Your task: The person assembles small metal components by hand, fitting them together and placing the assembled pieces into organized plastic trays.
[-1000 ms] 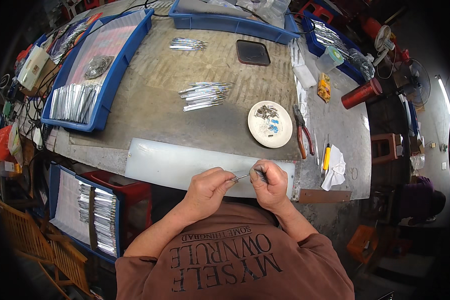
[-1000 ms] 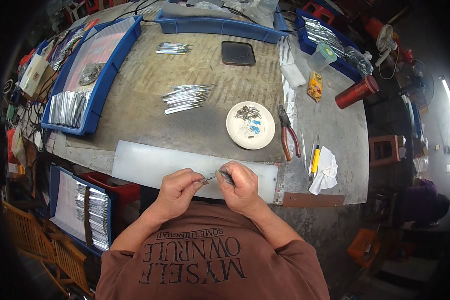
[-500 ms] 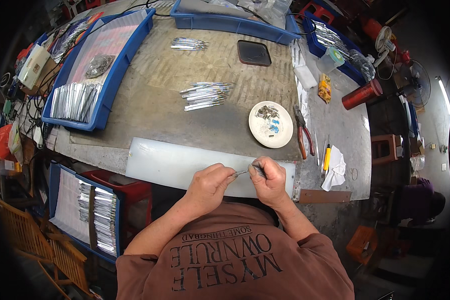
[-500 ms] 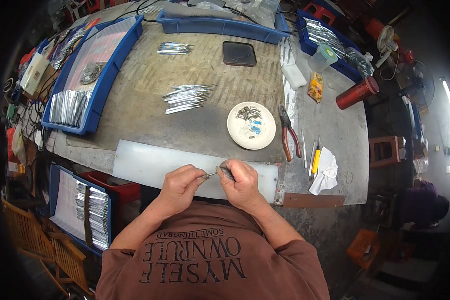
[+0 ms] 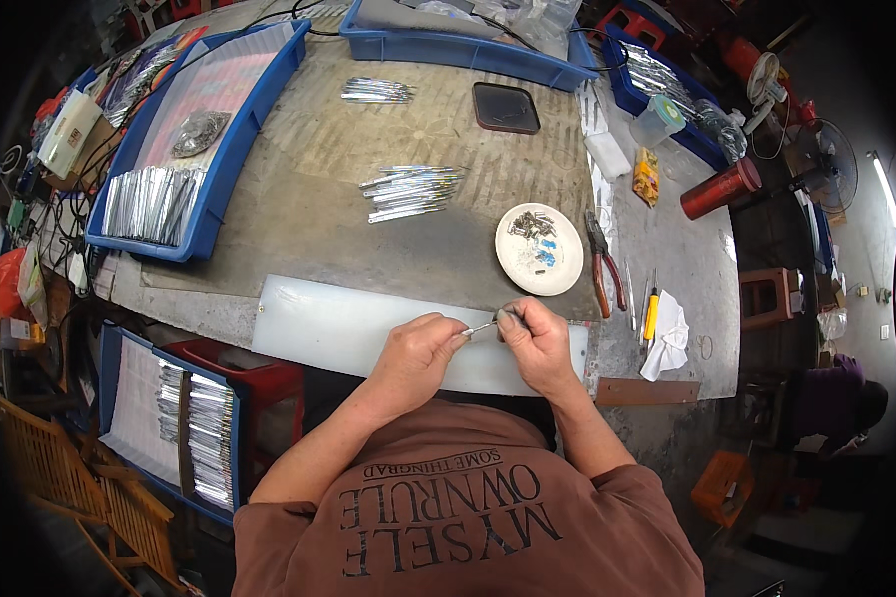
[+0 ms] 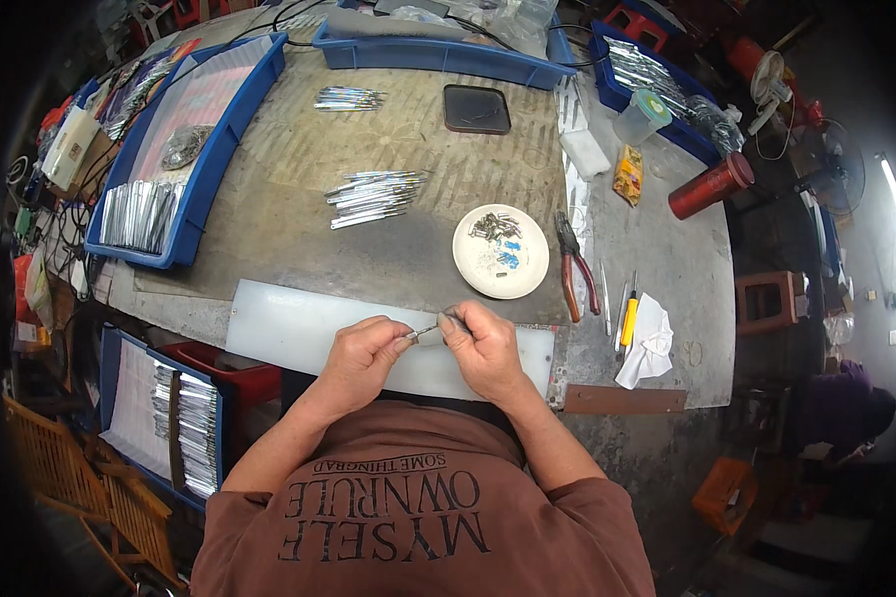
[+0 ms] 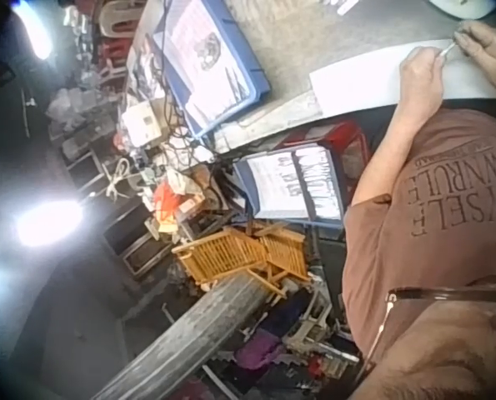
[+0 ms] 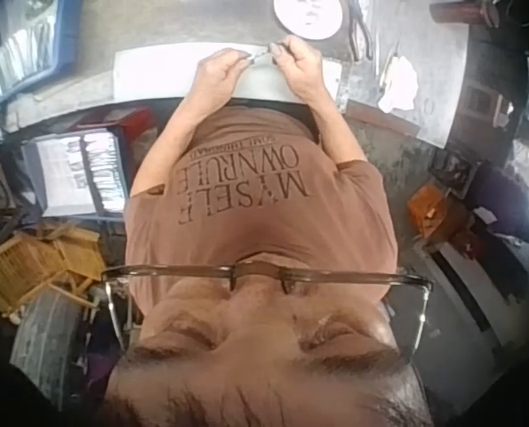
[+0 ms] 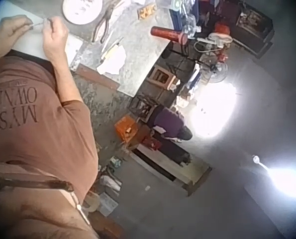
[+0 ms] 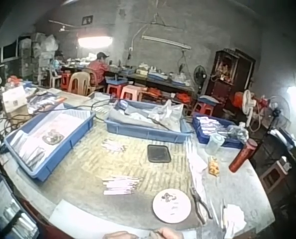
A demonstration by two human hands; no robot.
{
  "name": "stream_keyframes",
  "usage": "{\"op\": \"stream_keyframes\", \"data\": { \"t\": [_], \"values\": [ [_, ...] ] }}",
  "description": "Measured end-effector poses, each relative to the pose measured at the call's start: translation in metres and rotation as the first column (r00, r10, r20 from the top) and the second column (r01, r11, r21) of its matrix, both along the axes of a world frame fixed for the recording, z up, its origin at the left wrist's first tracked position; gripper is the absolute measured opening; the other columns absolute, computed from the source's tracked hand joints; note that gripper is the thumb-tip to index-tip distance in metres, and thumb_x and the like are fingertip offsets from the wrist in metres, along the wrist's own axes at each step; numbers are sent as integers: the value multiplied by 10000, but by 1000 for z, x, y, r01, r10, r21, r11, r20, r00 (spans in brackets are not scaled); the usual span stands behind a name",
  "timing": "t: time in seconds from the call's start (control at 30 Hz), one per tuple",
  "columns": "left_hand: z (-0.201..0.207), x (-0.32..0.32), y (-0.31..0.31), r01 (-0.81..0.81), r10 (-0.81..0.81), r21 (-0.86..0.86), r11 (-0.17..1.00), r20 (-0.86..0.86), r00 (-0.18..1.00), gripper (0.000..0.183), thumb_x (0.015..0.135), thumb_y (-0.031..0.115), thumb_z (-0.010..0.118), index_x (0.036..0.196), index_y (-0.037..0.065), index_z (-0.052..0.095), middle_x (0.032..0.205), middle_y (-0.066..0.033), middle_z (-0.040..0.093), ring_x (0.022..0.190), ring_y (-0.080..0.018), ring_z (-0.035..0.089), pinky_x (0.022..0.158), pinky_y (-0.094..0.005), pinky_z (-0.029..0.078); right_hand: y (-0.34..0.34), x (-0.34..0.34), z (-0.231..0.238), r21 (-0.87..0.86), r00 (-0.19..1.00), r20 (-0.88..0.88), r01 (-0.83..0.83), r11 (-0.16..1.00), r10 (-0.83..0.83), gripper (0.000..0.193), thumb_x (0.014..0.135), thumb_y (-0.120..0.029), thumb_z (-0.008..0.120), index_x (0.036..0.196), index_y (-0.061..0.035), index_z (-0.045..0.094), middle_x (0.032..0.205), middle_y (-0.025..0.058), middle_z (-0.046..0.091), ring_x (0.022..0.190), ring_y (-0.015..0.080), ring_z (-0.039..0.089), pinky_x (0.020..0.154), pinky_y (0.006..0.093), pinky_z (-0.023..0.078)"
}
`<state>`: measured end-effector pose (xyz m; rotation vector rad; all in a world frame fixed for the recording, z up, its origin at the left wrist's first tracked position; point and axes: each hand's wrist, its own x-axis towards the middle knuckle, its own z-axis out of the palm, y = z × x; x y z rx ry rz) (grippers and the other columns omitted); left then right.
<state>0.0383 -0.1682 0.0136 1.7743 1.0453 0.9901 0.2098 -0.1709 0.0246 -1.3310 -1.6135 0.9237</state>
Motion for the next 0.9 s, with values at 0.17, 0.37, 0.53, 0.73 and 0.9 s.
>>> {"op": "stream_keyframes", "data": {
  "t": [0.17,0.37,0.53,0.73,0.9],
  "values": [
    [0,0,1,5,-5,5,1000,-22,1000,77,773,50,565,812,-16,563,656,-101,530,569,-205,509,516,-283,402,4,5,2,37,997,55,-46,998,44,108,762,-67,579,749,17,513,607,110,503,510,189,476,485,280,385],
    [7,3,1,30,-30,46,998,-8,1000,76,754,25,545,808,-27,551,673,-137,531,609,-288,529,542,-341,417,4,0,7,125,988,148,-73,989,55,115,757,-72,584,752,14,507,628,119,508,534,220,496,495,293,389],
    [10,0,3,3,-3,22,1000,-40,999,67,759,26,541,801,-25,547,672,-140,527,608,-292,526,538,-344,415,2,-2,2,51,998,58,-40,998,37,121,773,-88,577,772,15,514,627,104,512,528,195,495,496,279,392],
    [12,-23,0,-86,84,-36,996,-52,995,69,783,28,531,821,-27,548,667,-132,523,579,-257,509,529,-303,404,-3,13,2,4,997,-56,52,999,-51,128,819,-107,537,835,20,533,607,32,510,536,76,467,503,212,386],
    [6,-37,-11,-108,106,-145,984,-20,994,86,792,23,512,819,-32,572,667,-79,538,585,-140,489,525,-243,385,-10,26,1,-31,989,-58,131,991,-132,138,843,-120,509,862,16,517,653,1,492,572,54,439,522,182,362]
  ]
}}
